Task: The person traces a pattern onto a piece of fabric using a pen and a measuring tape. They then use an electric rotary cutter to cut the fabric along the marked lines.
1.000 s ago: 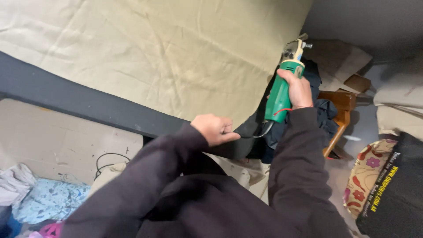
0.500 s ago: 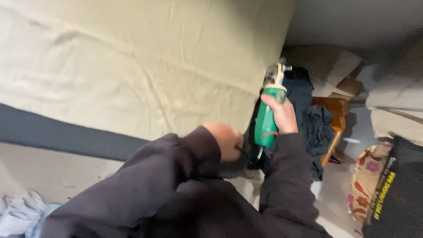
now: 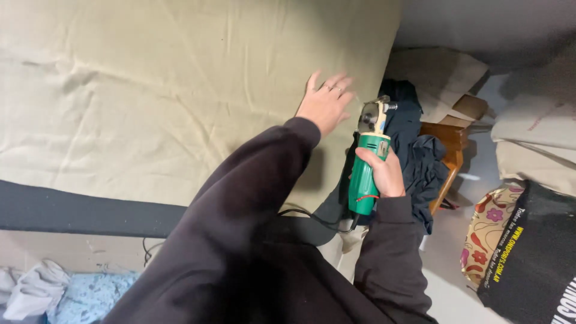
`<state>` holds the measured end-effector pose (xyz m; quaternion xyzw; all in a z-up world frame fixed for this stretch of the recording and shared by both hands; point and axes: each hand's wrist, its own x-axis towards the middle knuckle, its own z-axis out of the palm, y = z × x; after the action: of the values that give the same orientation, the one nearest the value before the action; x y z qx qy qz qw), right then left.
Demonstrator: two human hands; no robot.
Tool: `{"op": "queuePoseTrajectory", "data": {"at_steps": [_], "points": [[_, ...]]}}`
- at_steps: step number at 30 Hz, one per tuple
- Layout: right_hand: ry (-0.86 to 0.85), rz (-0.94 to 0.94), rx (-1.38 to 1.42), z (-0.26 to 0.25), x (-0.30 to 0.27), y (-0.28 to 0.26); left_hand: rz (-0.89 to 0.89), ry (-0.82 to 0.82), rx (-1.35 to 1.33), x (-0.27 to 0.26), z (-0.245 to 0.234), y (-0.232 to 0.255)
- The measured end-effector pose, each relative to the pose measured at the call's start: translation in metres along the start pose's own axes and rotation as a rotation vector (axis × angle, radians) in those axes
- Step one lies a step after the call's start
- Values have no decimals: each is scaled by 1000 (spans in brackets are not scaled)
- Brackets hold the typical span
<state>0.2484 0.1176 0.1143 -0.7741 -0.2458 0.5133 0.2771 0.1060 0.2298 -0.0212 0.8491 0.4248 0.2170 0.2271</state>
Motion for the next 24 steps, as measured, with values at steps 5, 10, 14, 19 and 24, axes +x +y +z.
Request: {"op": "queuePoseTrajectory", "data": {"at_steps": [5,10,14,19,24], "points": [[-4,31,-25,-6,-3,11,-22,-17,115,18,10,3],[-66,-58,-52,-14,-7,13,-27,-61,200,31,-1,0],[-62,50,-120,-20,-28,23,-58,-152,163,21,-2,3],[-52,-7,-148,-24,-36,46,20,-74,161,20,-4,-4],[-37,-44,-61,-17,-31,35,5,-142,144,18,-13,3]]}}
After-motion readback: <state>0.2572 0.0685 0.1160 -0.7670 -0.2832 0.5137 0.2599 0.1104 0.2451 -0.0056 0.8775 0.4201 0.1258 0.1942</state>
